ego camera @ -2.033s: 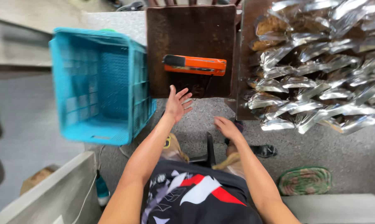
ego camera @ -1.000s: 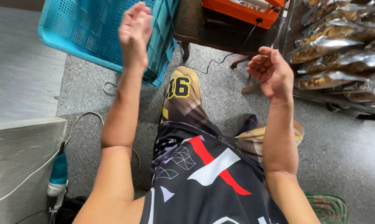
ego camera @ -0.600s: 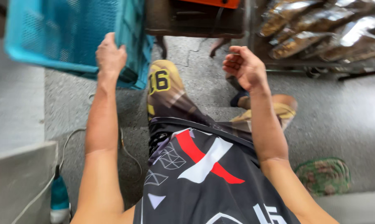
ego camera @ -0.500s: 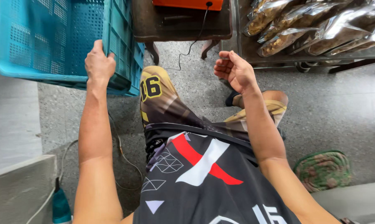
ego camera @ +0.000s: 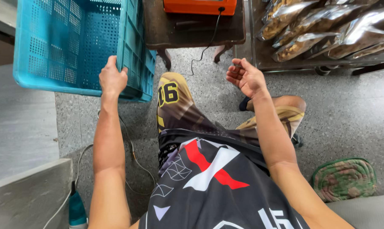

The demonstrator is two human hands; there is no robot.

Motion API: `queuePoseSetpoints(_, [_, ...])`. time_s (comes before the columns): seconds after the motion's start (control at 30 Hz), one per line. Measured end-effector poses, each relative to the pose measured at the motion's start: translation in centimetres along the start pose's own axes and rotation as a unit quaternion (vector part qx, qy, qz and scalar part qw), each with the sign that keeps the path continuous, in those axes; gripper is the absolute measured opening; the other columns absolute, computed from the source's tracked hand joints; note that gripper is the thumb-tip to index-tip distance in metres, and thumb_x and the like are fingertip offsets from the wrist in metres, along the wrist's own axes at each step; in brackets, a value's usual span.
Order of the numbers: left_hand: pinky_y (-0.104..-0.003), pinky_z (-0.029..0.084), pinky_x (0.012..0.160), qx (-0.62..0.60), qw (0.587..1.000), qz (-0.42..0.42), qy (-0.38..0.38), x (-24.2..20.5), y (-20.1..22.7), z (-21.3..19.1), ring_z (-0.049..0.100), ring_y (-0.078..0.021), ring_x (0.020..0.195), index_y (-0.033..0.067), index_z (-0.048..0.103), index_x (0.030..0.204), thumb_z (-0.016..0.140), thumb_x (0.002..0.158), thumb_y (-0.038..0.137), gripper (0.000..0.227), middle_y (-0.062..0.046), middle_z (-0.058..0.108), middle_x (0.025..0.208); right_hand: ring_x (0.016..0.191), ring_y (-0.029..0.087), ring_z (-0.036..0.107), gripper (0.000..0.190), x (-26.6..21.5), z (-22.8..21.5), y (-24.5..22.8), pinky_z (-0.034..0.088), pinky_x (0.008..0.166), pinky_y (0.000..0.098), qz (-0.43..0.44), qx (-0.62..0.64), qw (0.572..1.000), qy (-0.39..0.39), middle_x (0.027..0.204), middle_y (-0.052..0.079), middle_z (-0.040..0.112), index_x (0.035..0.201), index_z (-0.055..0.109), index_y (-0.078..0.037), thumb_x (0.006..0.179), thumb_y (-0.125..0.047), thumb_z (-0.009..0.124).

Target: The person sits and repeatedly picks clear plastic bags filled with snacks from a blue crate. They place each bag into an orange handheld heat sealer to seal the top, then drop the sealed bag into the crate.

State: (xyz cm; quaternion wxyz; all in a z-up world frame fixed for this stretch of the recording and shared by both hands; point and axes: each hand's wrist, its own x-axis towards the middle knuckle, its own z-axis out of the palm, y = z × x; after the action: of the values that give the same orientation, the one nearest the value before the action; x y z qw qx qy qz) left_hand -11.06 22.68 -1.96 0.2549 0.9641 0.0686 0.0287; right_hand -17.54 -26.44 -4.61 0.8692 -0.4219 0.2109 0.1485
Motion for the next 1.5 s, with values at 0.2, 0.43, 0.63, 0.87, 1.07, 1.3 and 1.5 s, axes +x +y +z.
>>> queuePoseSetpoints(0.2, [-0.057,0.053,0.086,0.019,1.000,-0.017,0.005,-0.8,0.9,-0.2,0.068,-0.0493,0.098,0.0132,0.063,0.128,0.075,0.093,0.023,0.039,-0.024,0.074,0.105,0.098,0.027,0.069,0.033,6.4,-0.1,3.0,0.062,0.091,0.0446,-0.001,0.083,0.995,0.047,0.104,0.012,0.069,0.118,0.063,-0.005,0.107,-0.035,0.054])
queuePoseSetpoints(0.43, [-0.052,0.046,0.112,0.000,0.974,0.106,0.201,-0.4,6.6,2.0,0.050,-0.0487,0.134,-0.0020,0.057,0.139,0.076,0.094,0.013,0.051,-0.032,0.057,0.142,0.104,0.033,0.068,0.039,12.0,-2.3,5.6,0.059,0.096,0.0502,0.007,0.182,0.978,0.098,0.111,0.016,0.068,0.120,0.059,-0.005,0.104,-0.040,0.055])
queuePoseSetpoints(0.63, [-0.039,0.040,0.116,-0.466,0.884,0.011,0.027,2.6,14.6,10.0,0.048,-0.0330,0.139,-0.0041,0.053,0.142,0.064,0.104,0.016,0.045,-0.020,0.050,0.146,0.108,0.033,0.065,0.045,15.8,-2.9,3.8,0.054,0.100,0.0534,-0.027,0.153,0.976,0.149,0.115,0.013,0.067,0.122,0.061,-0.008,0.098,-0.045,0.060])
queuePoseSetpoints(0.87, [-0.039,0.055,0.097,-0.403,0.905,-0.090,0.097,13.8,9.5,16.9,0.068,-0.0332,0.111,-0.0006,0.060,0.136,0.057,0.105,0.022,0.039,-0.021,0.068,0.128,0.132,0.025,0.055,0.054,20.3,-4.9,-1.2,0.042,0.113,0.0430,-0.177,-0.222,0.933,0.221,0.139,0.009,0.063,0.140,0.060,-0.005,0.103,-0.044,0.055])
queuePoseSetpoints(1.07, [-0.045,0.048,0.107,-0.167,0.977,-0.078,0.108,17.5,3.0,21.6,0.061,-0.0383,0.124,-0.0011,0.063,0.134,0.052,0.107,0.028,0.041,-0.024,0.065,0.133,0.143,0.028,0.050,0.058,24.9,-7.4,-1.7,0.038,0.117,0.0362,-0.161,-0.382,0.870,0.265,0.153,0.016,0.054,0.148,0.050,-0.003,0.107,-0.044,0.048])
queuePoseSetpoints(1.3, [-0.040,0.044,0.111,-0.260,0.961,-0.052,0.078,17.6,0.1,22.6,0.058,-0.0361,0.131,-0.0102,0.052,0.144,0.051,0.113,0.025,0.047,-0.028,0.059,0.142,0.131,0.033,0.058,0.052,26.3,-9.4,1.6,0.046,0.108,0.0401,-0.091,-0.449,0.833,0.309,0.139,0.019,0.064,0.142,0.056,-0.005,0.109,-0.043,0.047])
queuePoseSetpoints(1.5, [-0.028,0.053,0.090,-0.319,0.942,-0.096,0.034,16.7,0.5,21.4,0.067,-0.0220,0.099,-0.0066,0.052,0.147,0.053,0.102,0.006,0.046,-0.023,0.072,0.122,0.112,0.019,0.065,0.039,25.6,-9.8,2.0,0.049,0.099,0.0339,-0.100,-0.345,0.877,0.318,0.123,0.010,0.073,0.128,0.066,-0.006,0.105,-0.035,0.056])
